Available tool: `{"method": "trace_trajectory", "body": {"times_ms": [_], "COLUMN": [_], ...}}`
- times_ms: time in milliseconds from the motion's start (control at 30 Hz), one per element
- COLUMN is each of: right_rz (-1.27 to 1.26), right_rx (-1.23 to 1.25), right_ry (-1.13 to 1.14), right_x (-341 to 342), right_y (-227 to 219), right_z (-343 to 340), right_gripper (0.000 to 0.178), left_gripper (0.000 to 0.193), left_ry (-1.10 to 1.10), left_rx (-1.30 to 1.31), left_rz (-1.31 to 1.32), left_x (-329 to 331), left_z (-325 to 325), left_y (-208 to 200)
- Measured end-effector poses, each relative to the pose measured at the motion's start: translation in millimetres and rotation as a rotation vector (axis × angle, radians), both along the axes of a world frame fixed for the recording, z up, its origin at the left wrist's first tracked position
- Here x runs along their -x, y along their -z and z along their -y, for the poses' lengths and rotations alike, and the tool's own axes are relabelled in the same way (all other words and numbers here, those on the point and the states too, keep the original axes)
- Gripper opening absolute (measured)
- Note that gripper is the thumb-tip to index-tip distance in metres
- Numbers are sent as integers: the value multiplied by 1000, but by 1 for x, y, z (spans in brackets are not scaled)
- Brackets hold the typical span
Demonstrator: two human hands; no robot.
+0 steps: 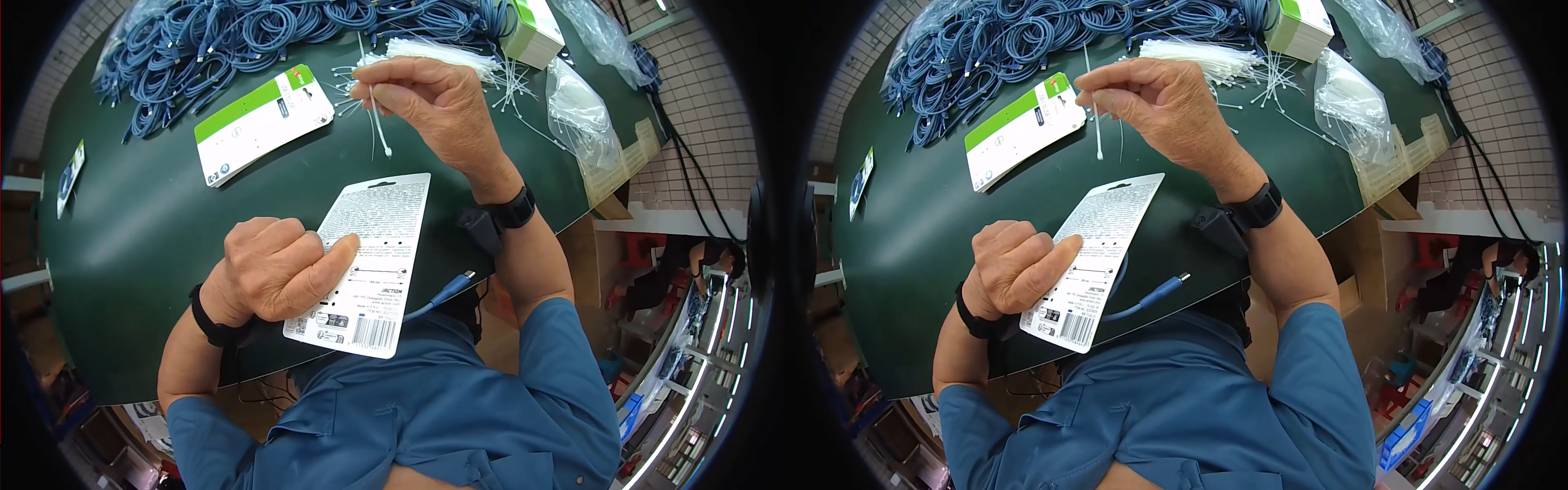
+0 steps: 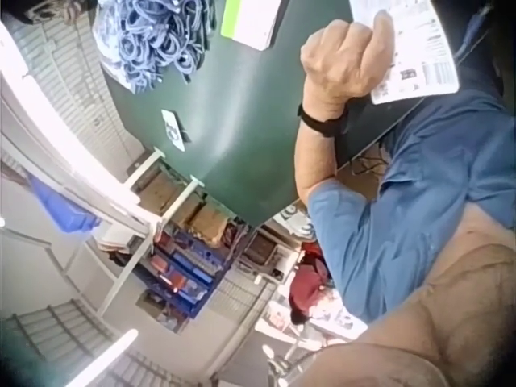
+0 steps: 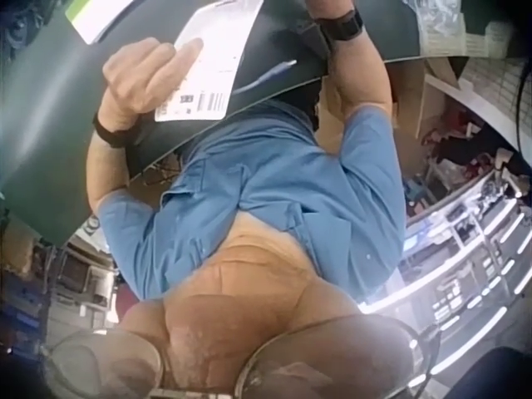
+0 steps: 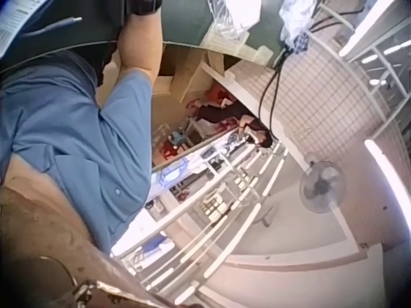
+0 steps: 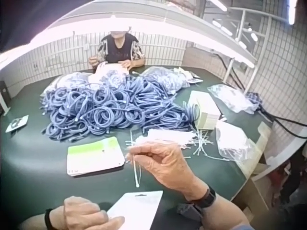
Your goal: The person packages a coiled cable by placing it onto a cardboard backing and threading a plastic zip tie through the card and around the cable. After pulling the tie tight by hand to secure the cable, the person sets the assembled unit aside.
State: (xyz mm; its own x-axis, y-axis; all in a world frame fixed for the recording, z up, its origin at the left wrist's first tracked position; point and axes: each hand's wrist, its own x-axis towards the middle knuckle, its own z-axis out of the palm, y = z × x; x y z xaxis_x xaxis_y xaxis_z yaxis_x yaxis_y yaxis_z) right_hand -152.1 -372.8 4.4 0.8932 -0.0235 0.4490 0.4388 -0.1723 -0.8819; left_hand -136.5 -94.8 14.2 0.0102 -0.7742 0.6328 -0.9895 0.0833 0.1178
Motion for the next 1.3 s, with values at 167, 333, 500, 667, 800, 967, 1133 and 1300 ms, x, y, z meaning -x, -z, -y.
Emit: {"method": "trace_trajectory", "body": {"times_ms": [167, 333, 500, 667, 800, 967, 1133, 1300], "right_rz": [-57, -54, -95, -166, -206, -215, -231, -192], "right_rx": [-133, -131, -144, -54, 94, 60, 112, 220], "right_ry": [-78, -263, -358, -318, -343, -365, -366, -459], "right_x": [9, 20, 33, 43, 45, 46, 45, 40], "right_y": [-11, -28, -41, -37, -42, -39, -41, -34], "right_z": [-8, -10, -28, -43, -45, -44, -47, -42], "right_gripper": [21, 17, 16, 17, 18, 19, 16, 15], "left_gripper": [45, 44, 46, 45, 44, 44, 43, 42], "left_ry": [19, 38, 60, 62, 57, 67, 61, 40], "left_rx": [13, 42, 62, 70, 66, 90, 80, 88], "left_rz": [44, 89, 100, 81, 69, 77, 73, 94], "left_x": [1, 3, 4, 4, 5, 5, 6, 6], "left_z": [-1, 0, -1, 0, 2, 3, 0, 3], "left_y": [-2, -5, -1, 3, 2, 4, 3, 5]}}
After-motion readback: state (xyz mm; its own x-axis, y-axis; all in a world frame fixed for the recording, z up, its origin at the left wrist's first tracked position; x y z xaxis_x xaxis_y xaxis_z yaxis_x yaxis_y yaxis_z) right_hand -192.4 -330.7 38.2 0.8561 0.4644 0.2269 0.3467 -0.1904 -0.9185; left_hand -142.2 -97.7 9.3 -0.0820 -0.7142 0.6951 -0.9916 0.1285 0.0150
